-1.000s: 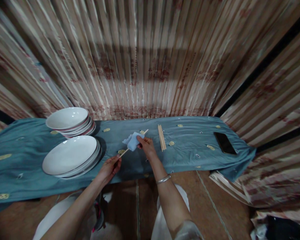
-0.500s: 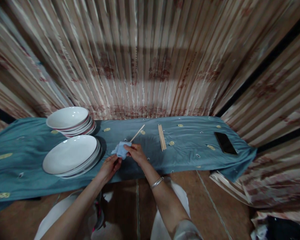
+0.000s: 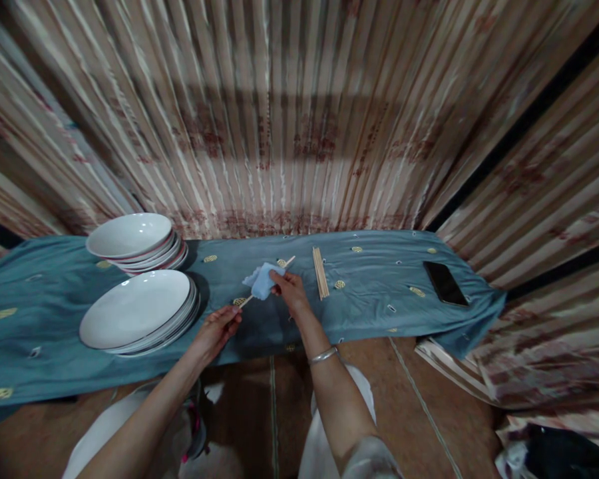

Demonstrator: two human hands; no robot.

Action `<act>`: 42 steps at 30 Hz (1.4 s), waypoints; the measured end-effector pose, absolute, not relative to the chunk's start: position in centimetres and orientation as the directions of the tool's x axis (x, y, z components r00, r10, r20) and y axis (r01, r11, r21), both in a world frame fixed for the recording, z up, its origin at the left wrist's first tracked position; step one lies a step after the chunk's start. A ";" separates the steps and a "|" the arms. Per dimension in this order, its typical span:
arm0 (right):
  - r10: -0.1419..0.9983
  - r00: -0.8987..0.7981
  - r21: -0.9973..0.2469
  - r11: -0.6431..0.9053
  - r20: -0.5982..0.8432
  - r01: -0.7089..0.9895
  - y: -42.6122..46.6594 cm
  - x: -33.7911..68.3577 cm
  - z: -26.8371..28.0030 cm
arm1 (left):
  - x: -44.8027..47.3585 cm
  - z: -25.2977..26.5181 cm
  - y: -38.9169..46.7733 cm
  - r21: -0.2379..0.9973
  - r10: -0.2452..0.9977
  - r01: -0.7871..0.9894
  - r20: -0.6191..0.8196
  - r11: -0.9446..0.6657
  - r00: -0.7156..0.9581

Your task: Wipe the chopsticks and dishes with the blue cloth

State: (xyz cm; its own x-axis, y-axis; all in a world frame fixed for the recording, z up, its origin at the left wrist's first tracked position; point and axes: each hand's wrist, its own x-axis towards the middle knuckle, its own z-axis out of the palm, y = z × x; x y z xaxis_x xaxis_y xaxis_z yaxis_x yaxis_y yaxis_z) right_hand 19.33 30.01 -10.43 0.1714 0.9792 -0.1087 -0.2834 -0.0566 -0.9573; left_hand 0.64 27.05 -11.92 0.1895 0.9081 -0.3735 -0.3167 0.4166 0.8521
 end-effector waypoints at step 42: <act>0.989 0.016 -0.966 -0.137 -0.144 -0.221 28.0 15.3 -10.5 | 1.6 -10.8 26.2 0.887 0.926 -0.286 -0.309 0.363 0.216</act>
